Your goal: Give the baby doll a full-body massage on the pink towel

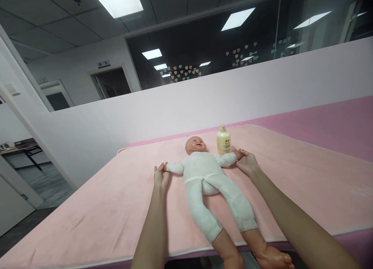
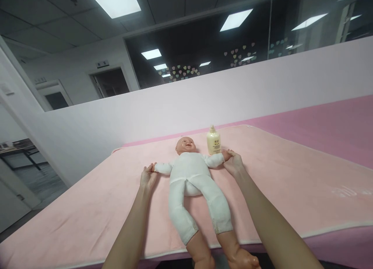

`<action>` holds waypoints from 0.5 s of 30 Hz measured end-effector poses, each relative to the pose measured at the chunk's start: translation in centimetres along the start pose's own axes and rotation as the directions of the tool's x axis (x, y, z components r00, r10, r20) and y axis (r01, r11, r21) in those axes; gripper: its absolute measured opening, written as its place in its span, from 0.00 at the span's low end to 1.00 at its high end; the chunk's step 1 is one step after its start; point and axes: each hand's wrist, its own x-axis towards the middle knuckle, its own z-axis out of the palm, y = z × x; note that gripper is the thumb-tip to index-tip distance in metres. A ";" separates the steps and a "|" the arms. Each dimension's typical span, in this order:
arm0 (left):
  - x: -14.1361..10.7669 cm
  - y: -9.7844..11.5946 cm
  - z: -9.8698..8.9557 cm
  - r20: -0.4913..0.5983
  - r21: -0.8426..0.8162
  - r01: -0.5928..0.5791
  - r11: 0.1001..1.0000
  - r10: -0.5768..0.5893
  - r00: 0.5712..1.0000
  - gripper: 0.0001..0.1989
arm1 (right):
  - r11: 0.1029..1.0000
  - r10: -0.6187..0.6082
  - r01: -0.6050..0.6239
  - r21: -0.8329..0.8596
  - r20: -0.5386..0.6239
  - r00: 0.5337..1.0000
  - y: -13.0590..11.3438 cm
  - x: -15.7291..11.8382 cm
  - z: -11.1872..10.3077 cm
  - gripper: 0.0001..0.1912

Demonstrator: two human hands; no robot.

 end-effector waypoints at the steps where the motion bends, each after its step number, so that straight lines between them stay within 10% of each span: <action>1: 0.1 0.0 0.0 0.003 -0.006 0.006 1.000 -0.006 1.000 0.33 | 1.000 0.010 -0.010 0.012 0.014 1.000 -0.1 0.0 0.0 0.09; 7: 0.6 -0.1 -0.2 0.050 -0.023 0.039 0.999 -0.038 0.998 0.08 | 0.999 0.021 -0.021 -0.025 0.003 1.000 0.0 -0.2 0.3 0.08; 15: -0.1 -0.2 -0.2 0.157 0.096 -0.036 0.995 0.020 0.987 0.17 | 0.993 0.005 -0.001 -0.119 0.037 0.999 0.2 0.2 0.3 0.08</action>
